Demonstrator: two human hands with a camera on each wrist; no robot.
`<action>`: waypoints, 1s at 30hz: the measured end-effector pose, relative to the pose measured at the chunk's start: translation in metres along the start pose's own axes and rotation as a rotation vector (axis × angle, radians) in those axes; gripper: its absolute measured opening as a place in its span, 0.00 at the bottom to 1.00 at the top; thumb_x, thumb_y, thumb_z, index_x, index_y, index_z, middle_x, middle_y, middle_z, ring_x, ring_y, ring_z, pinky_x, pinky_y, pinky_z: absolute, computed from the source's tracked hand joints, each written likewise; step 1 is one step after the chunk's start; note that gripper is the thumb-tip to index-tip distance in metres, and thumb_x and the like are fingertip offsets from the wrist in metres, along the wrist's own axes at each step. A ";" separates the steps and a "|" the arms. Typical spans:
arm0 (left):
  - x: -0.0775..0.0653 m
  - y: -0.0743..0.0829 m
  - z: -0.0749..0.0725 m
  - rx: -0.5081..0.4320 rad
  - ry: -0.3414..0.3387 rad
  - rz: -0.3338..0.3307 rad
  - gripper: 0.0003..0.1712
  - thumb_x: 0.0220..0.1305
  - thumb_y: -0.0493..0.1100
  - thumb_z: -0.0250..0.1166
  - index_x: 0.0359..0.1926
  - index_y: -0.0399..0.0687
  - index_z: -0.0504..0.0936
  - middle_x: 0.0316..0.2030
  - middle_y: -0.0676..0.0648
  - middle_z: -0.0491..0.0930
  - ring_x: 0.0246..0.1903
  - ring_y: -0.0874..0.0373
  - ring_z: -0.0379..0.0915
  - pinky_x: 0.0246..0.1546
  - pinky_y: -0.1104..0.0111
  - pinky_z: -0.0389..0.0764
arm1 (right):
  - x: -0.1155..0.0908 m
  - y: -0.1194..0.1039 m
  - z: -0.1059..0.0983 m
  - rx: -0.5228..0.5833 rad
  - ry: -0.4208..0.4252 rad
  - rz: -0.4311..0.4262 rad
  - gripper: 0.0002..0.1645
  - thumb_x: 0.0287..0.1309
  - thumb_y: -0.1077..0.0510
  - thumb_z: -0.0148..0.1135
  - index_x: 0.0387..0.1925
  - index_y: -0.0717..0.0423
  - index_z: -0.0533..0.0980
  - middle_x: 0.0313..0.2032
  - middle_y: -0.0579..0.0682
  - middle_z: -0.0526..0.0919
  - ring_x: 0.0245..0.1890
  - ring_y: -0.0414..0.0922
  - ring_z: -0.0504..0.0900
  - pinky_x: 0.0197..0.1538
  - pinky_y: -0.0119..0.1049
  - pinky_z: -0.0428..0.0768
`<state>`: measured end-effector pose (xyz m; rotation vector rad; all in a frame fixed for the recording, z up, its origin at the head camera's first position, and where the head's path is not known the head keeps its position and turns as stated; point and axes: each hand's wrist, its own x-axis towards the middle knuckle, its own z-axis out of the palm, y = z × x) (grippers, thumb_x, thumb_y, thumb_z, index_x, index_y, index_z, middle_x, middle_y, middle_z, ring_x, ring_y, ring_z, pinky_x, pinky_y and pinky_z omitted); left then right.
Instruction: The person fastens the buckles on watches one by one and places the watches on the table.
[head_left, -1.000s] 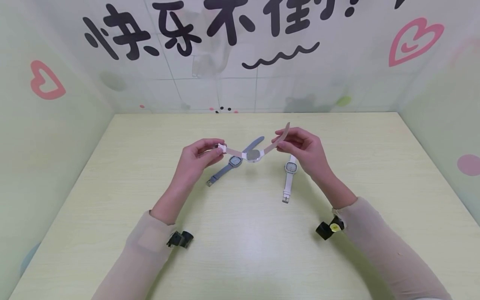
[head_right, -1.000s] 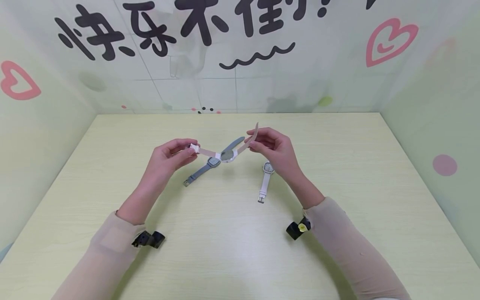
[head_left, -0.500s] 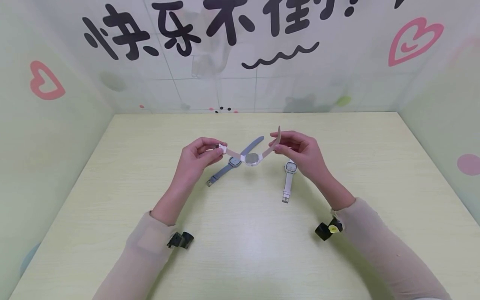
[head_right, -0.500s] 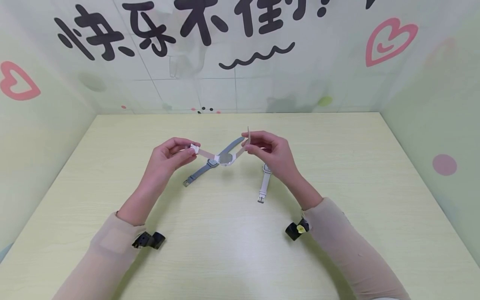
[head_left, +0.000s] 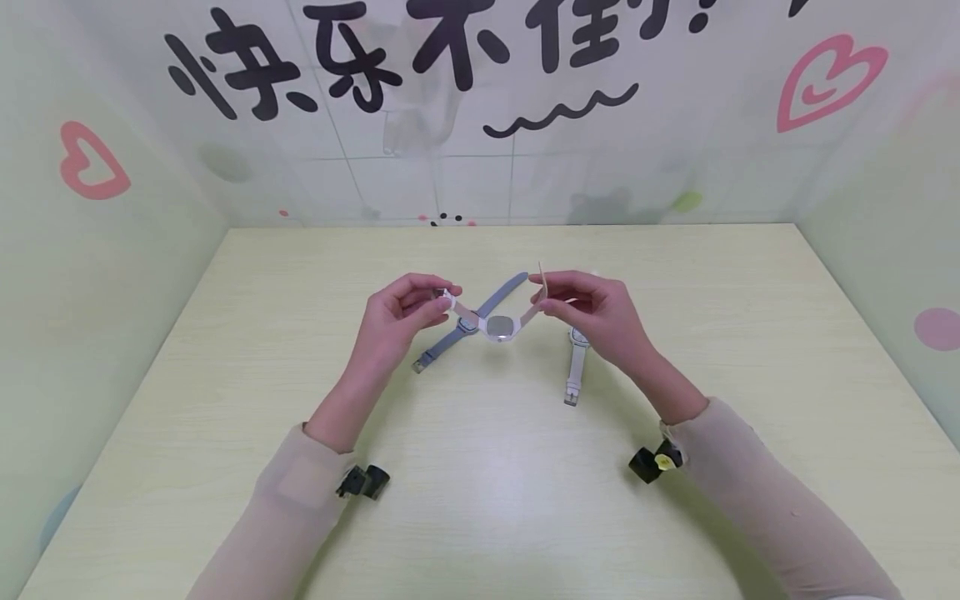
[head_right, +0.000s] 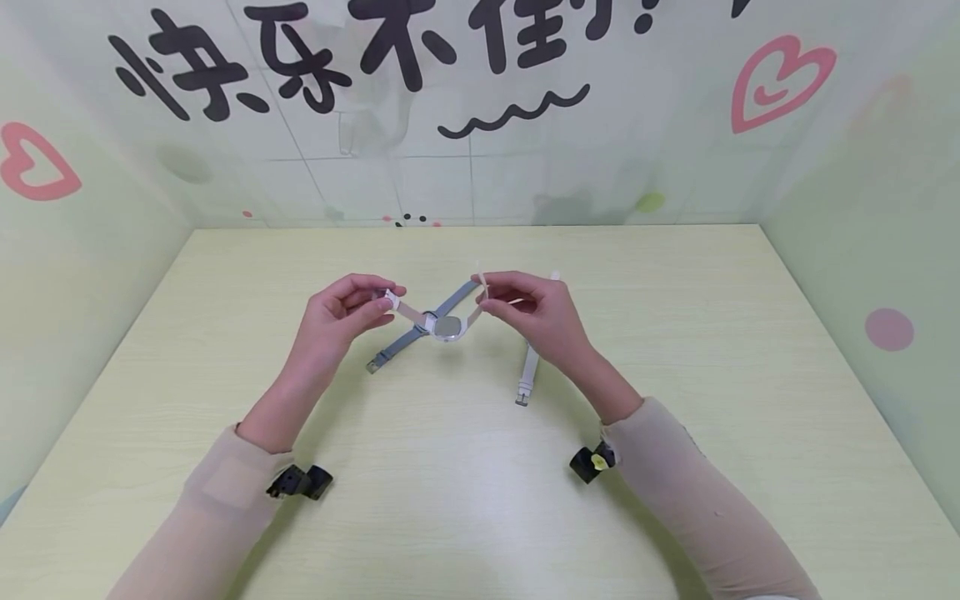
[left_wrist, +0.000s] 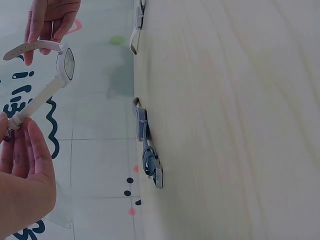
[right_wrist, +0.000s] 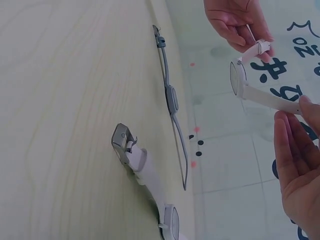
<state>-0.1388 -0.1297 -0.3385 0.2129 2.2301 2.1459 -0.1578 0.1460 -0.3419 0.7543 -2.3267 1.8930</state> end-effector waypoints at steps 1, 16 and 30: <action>0.000 0.000 0.000 0.003 -0.001 0.003 0.14 0.68 0.37 0.64 0.53 0.42 0.81 0.43 0.60 0.86 0.43 0.64 0.83 0.48 0.69 0.86 | 0.000 0.000 0.000 -0.007 -0.003 -0.005 0.19 0.60 0.67 0.67 0.53 0.67 0.80 0.39 0.50 0.89 0.38 0.34 0.87 0.43 0.27 0.86; -0.002 -0.001 -0.001 0.044 -0.031 0.019 0.22 0.68 0.38 0.65 0.63 0.44 0.78 0.47 0.63 0.87 0.53 0.66 0.81 0.56 0.75 0.80 | -0.003 -0.005 0.000 -0.075 -0.022 -0.012 0.19 0.60 0.69 0.66 0.53 0.67 0.80 0.43 0.65 0.87 0.38 0.29 0.86 0.42 0.24 0.85; -0.005 0.001 0.003 -0.052 0.006 0.048 0.10 0.66 0.34 0.65 0.48 0.46 0.79 0.42 0.62 0.88 0.49 0.61 0.84 0.57 0.72 0.81 | -0.003 -0.008 0.002 -0.121 -0.029 -0.035 0.19 0.58 0.69 0.67 0.53 0.66 0.81 0.40 0.63 0.88 0.36 0.31 0.85 0.41 0.25 0.85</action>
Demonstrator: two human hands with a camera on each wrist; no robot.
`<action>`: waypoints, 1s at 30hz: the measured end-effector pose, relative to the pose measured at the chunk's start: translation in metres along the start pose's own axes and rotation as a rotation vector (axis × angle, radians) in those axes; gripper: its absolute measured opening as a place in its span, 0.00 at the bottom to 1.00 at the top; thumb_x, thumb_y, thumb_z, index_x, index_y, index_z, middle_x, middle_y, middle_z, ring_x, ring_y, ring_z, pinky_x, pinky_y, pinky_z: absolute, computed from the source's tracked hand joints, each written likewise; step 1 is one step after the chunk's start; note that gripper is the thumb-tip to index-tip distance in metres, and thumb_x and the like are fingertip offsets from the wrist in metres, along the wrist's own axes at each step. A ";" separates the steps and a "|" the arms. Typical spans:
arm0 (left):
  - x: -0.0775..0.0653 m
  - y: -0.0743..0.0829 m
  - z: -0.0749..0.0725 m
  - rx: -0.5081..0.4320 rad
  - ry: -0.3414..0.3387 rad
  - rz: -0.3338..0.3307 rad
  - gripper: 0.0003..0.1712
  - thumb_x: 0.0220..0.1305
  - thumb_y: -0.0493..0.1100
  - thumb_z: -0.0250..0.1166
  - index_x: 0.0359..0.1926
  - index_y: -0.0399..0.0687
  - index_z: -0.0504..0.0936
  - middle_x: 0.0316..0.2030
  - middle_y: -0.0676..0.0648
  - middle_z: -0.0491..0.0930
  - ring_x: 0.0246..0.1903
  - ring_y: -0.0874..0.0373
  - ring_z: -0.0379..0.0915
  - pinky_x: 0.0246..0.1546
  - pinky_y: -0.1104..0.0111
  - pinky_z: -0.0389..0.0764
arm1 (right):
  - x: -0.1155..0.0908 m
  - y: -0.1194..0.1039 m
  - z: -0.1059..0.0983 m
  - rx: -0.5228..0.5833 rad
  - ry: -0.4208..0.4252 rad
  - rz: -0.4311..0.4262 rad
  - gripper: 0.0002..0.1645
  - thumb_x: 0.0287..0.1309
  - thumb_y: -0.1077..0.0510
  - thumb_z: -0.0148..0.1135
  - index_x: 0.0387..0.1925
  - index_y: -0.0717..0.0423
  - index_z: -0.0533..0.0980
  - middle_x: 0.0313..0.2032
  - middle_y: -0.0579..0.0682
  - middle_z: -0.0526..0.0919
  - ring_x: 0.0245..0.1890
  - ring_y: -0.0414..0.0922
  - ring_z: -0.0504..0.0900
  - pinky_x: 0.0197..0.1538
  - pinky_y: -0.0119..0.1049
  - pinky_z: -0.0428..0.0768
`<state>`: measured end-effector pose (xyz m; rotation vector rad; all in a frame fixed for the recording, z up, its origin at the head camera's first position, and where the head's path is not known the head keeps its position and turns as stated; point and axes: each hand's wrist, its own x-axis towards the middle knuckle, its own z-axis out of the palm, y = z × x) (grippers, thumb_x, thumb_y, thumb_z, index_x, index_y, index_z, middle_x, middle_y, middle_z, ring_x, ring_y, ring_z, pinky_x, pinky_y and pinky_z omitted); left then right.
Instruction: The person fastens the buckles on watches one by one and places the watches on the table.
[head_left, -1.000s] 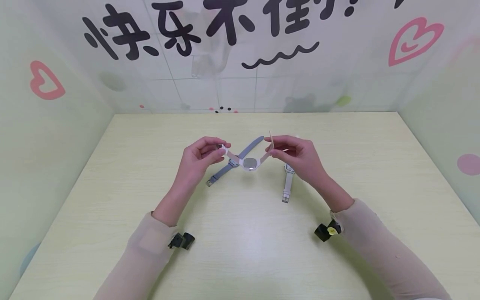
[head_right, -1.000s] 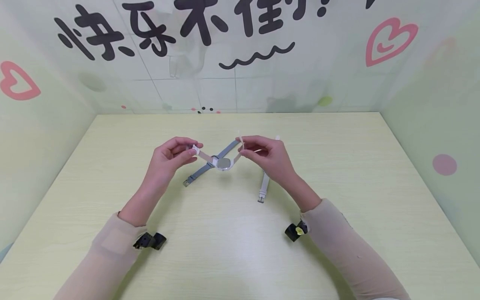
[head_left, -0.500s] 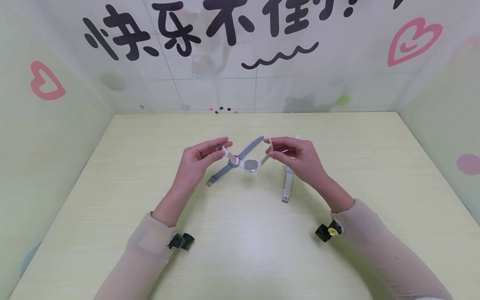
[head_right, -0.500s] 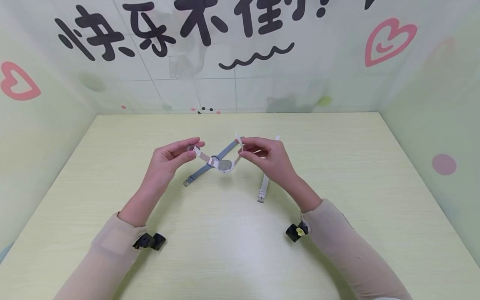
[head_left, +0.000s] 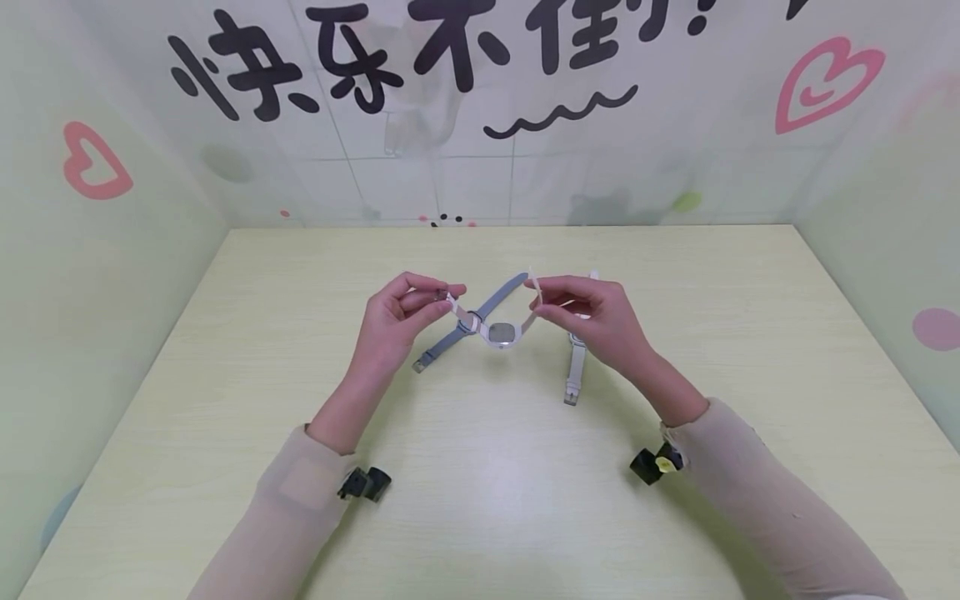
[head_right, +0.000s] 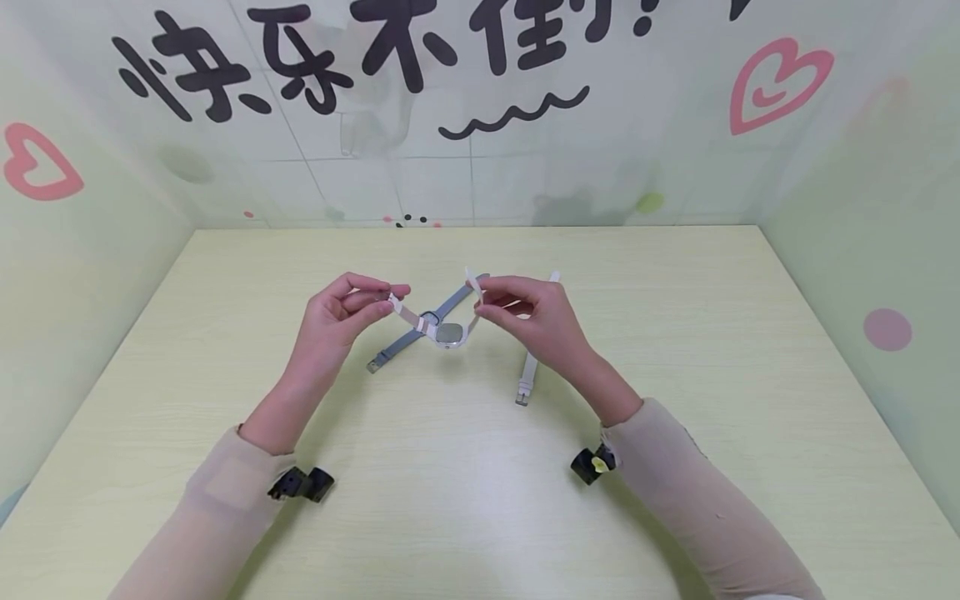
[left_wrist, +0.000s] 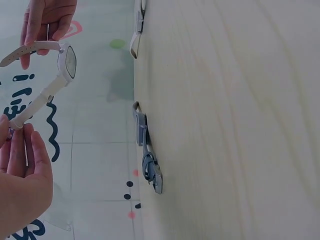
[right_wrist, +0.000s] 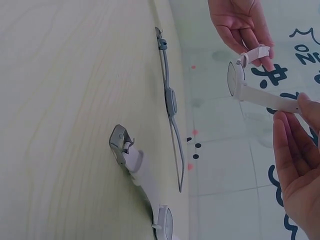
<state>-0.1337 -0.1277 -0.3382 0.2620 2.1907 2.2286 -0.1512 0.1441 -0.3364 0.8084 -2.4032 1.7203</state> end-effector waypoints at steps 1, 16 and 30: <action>0.000 0.000 0.000 -0.002 -0.003 0.005 0.10 0.66 0.34 0.65 0.47 0.47 0.80 0.42 0.62 0.88 0.49 0.60 0.84 0.57 0.72 0.81 | 0.000 0.000 0.000 -0.004 0.000 -0.005 0.19 0.58 0.69 0.68 0.52 0.66 0.81 0.39 0.62 0.88 0.36 0.32 0.85 0.41 0.25 0.85; -0.002 0.002 0.006 -0.030 -0.015 0.025 0.17 0.66 0.34 0.66 0.55 0.38 0.81 0.42 0.60 0.88 0.50 0.60 0.84 0.57 0.71 0.81 | 0.000 -0.002 0.003 -0.045 -0.010 -0.046 0.18 0.57 0.68 0.69 0.51 0.62 0.82 0.38 0.59 0.89 0.35 0.32 0.85 0.40 0.26 0.86; -0.002 0.004 0.009 -0.083 -0.010 0.038 0.12 0.65 0.31 0.64 0.49 0.46 0.79 0.40 0.60 0.89 0.46 0.63 0.86 0.56 0.69 0.82 | 0.000 -0.001 0.005 -0.069 -0.013 -0.066 0.19 0.55 0.69 0.70 0.50 0.64 0.83 0.37 0.58 0.89 0.35 0.30 0.84 0.40 0.27 0.86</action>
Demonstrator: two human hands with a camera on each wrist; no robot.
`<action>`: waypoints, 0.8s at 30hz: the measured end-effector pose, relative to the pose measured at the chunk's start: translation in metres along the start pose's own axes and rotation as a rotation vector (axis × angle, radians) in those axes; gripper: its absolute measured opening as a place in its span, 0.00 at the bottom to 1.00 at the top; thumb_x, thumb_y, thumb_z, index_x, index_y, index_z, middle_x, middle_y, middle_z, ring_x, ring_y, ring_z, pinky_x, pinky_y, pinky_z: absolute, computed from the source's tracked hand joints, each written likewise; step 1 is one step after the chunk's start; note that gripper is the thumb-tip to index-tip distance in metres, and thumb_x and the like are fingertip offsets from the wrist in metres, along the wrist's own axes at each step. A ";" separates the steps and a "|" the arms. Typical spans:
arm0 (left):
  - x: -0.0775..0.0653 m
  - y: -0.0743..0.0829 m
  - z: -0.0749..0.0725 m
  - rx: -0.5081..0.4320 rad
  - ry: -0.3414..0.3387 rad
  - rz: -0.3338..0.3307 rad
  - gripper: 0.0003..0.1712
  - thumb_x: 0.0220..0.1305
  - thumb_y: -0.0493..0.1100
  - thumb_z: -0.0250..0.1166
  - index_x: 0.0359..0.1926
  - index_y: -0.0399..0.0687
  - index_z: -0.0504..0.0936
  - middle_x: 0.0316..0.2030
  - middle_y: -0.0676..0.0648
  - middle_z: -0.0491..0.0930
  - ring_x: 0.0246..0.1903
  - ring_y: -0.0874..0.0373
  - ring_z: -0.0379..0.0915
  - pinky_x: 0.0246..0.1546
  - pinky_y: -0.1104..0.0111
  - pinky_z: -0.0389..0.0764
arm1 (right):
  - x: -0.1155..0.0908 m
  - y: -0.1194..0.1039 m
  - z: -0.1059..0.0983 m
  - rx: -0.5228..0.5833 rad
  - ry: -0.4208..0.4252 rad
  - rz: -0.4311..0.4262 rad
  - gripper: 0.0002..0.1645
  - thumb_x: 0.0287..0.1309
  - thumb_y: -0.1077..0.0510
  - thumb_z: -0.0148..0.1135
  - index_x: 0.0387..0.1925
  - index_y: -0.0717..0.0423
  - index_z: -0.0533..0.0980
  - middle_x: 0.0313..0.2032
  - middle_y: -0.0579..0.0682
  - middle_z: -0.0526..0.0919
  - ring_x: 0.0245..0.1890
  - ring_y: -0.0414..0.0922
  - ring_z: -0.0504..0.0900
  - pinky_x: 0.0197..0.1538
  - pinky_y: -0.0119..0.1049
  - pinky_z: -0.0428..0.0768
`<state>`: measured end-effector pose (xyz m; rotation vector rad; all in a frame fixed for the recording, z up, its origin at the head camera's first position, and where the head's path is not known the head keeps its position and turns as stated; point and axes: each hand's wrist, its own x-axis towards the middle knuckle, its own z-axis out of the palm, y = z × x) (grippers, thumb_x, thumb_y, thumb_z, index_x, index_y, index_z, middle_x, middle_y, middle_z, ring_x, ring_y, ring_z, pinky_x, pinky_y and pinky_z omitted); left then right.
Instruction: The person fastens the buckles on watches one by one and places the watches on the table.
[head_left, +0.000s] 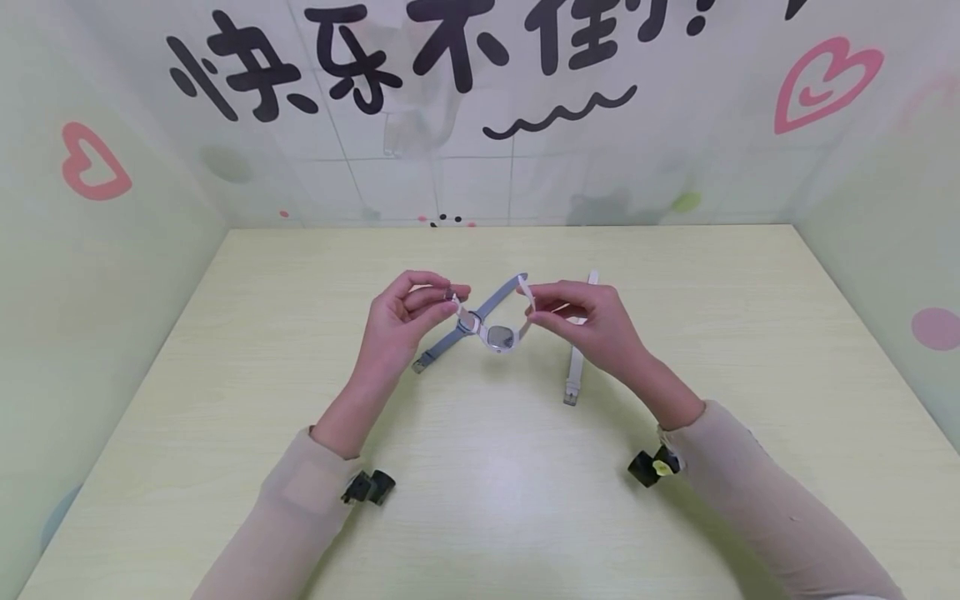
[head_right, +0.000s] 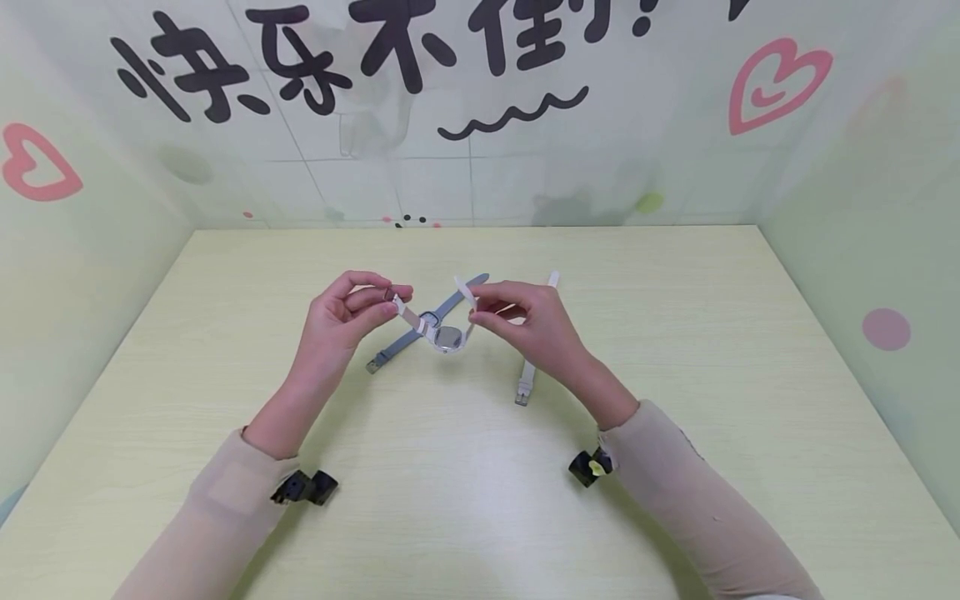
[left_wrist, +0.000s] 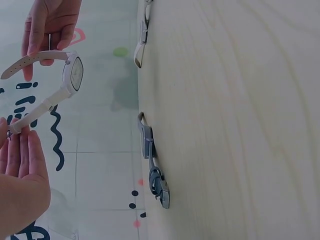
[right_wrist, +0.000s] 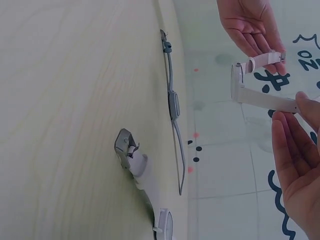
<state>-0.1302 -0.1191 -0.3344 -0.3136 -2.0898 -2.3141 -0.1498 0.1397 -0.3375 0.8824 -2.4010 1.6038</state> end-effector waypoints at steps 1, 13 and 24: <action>0.000 0.000 0.000 -0.003 0.000 0.000 0.11 0.65 0.31 0.64 0.46 0.48 0.79 0.40 0.60 0.89 0.46 0.62 0.86 0.56 0.69 0.82 | 0.000 0.000 0.000 -0.004 -0.001 0.001 0.19 0.55 0.69 0.70 0.50 0.64 0.83 0.37 0.58 0.89 0.35 0.30 0.84 0.40 0.27 0.86; -0.001 -0.001 0.003 -0.005 -0.004 0.008 0.11 0.65 0.30 0.65 0.43 0.50 0.79 0.40 0.60 0.89 0.46 0.64 0.86 0.56 0.70 0.82 | -0.001 0.000 0.001 -0.026 -0.020 -0.003 0.19 0.55 0.68 0.70 0.50 0.63 0.83 0.37 0.56 0.89 0.36 0.34 0.85 0.42 0.29 0.87; 0.001 -0.001 0.004 0.009 -0.009 0.025 0.10 0.65 0.32 0.65 0.46 0.45 0.79 0.41 0.59 0.88 0.46 0.63 0.85 0.55 0.70 0.83 | -0.001 0.000 0.001 -0.034 -0.029 -0.001 0.19 0.55 0.68 0.71 0.50 0.62 0.83 0.37 0.55 0.89 0.36 0.36 0.85 0.42 0.30 0.87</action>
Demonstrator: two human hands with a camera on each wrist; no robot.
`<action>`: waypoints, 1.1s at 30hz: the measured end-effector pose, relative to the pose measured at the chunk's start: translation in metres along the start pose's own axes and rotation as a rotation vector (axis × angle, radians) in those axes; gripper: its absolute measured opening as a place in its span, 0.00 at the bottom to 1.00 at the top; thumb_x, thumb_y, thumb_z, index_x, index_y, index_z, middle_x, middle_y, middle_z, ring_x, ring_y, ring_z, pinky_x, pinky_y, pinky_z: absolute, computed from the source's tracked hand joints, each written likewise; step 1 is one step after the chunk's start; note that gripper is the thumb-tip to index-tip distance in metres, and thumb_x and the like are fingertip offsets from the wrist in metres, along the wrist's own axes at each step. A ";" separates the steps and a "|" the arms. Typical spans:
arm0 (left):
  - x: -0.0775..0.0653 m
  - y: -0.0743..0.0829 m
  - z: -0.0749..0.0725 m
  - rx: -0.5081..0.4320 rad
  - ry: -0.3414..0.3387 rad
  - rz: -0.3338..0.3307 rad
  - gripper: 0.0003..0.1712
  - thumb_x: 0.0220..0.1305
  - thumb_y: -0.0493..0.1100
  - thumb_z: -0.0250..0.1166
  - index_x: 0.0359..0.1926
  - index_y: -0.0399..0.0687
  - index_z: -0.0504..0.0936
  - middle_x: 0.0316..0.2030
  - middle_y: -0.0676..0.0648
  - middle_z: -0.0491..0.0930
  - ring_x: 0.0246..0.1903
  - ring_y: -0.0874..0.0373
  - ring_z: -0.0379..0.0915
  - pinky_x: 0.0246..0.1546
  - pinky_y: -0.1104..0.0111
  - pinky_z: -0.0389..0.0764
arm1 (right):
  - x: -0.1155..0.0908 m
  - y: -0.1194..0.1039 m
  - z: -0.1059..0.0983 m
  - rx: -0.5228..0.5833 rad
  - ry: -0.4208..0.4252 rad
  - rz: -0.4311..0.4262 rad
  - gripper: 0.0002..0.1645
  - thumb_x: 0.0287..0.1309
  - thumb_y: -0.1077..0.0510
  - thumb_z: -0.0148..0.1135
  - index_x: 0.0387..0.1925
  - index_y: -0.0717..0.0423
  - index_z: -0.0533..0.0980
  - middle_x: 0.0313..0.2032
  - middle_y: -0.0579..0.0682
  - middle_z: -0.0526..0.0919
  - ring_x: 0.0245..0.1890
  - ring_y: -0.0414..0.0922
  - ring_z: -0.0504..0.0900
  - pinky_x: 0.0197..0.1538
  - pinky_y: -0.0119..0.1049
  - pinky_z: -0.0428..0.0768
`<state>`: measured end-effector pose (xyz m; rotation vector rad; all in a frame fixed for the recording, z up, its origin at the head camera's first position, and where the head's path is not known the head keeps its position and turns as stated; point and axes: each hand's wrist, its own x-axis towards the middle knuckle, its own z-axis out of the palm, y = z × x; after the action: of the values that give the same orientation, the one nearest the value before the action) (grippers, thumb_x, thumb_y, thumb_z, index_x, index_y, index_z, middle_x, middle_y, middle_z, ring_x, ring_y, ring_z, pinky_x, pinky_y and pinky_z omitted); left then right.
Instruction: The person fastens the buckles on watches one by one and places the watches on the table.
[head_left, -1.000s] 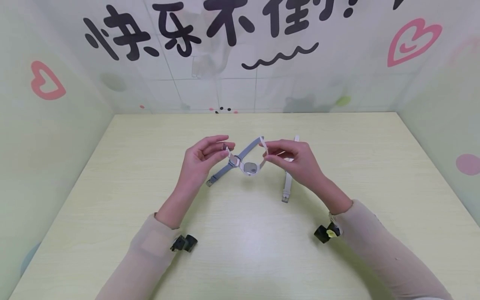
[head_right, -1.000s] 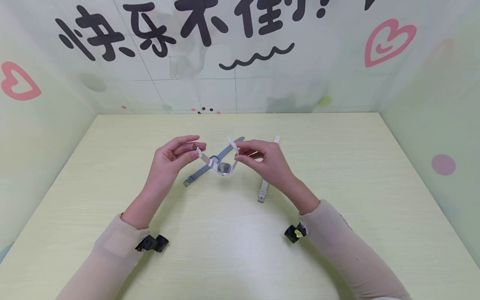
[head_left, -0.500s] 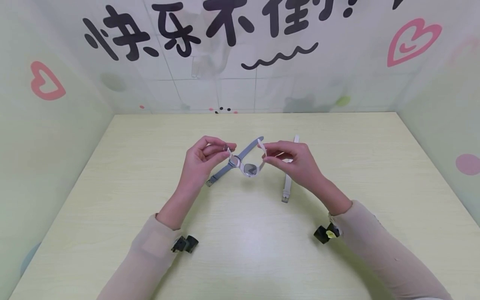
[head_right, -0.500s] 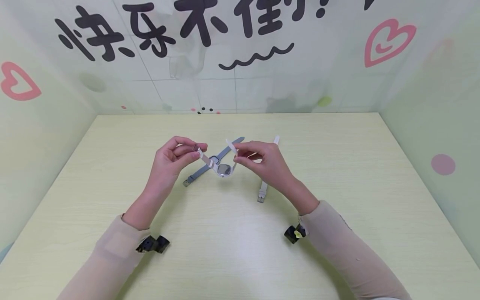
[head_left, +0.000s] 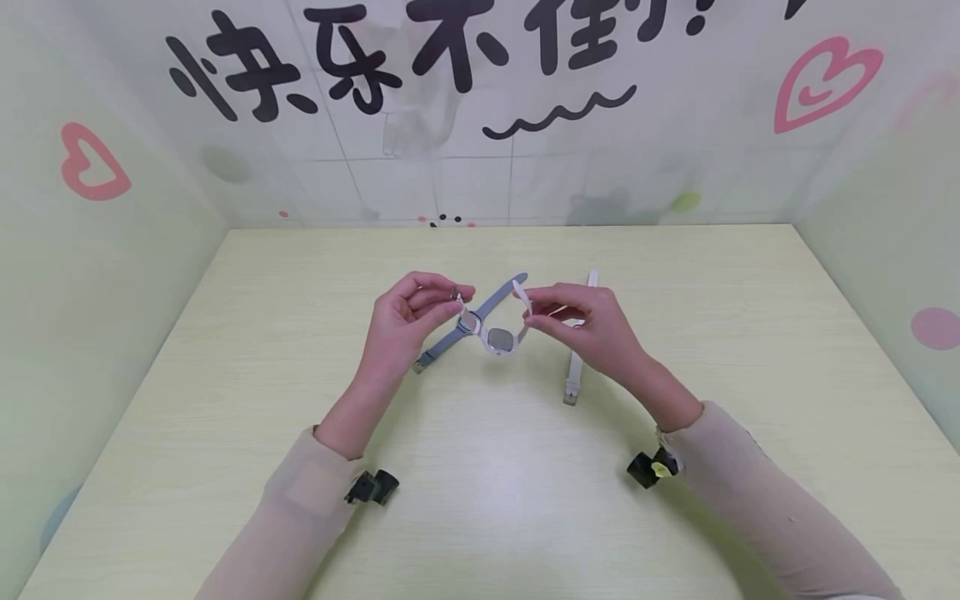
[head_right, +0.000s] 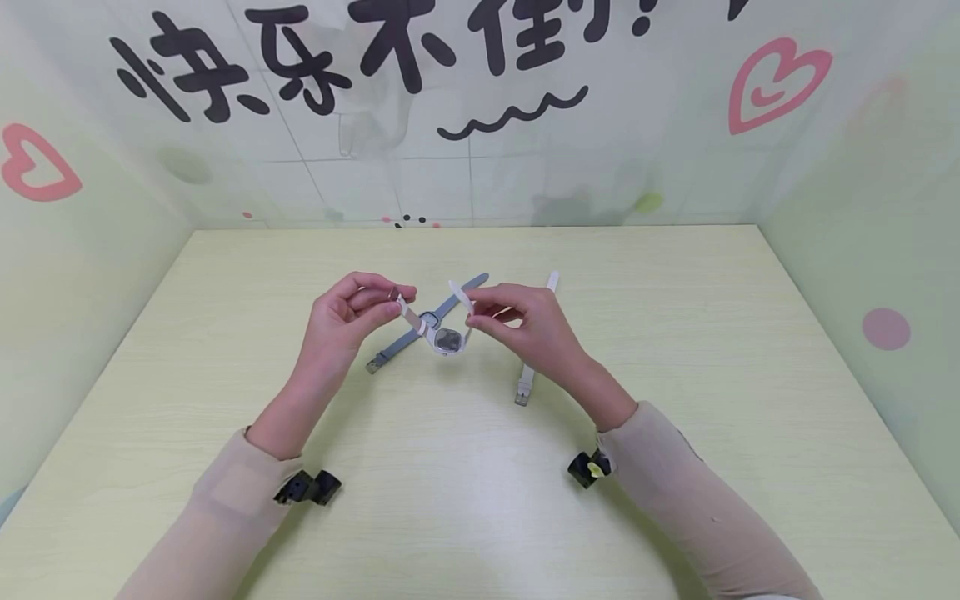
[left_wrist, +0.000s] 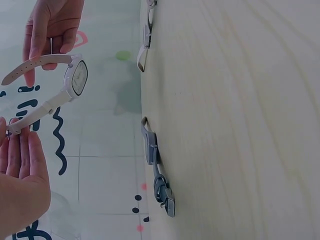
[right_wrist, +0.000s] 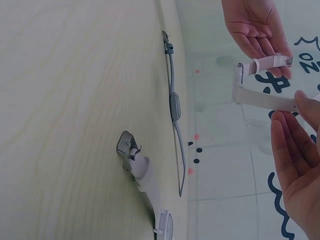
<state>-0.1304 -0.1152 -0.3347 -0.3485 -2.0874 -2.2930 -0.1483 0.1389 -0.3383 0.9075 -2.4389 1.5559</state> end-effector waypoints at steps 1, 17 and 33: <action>0.000 0.000 0.000 0.001 0.000 0.001 0.10 0.65 0.32 0.65 0.46 0.44 0.79 0.41 0.59 0.88 0.46 0.63 0.85 0.55 0.70 0.83 | 0.000 0.000 0.000 0.001 -0.001 -0.002 0.19 0.55 0.68 0.71 0.50 0.62 0.83 0.37 0.55 0.89 0.36 0.36 0.85 0.42 0.29 0.87; 0.000 0.002 0.004 0.017 0.000 -0.001 0.09 0.65 0.32 0.65 0.45 0.44 0.79 0.40 0.60 0.88 0.45 0.63 0.86 0.53 0.70 0.83 | -0.002 0.002 0.002 -0.006 -0.018 -0.024 0.18 0.55 0.68 0.70 0.50 0.63 0.83 0.37 0.55 0.89 0.37 0.38 0.86 0.42 0.31 0.87; 0.000 0.003 0.007 0.030 -0.012 0.010 0.10 0.65 0.31 0.65 0.46 0.42 0.79 0.40 0.61 0.88 0.45 0.63 0.86 0.53 0.71 0.84 | -0.002 0.002 0.004 -0.033 -0.035 -0.040 0.19 0.54 0.67 0.71 0.50 0.61 0.84 0.37 0.53 0.89 0.36 0.43 0.87 0.42 0.31 0.87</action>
<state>-0.1290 -0.1088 -0.3312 -0.3725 -2.1179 -2.2577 -0.1469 0.1364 -0.3425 0.9792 -2.4465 1.4953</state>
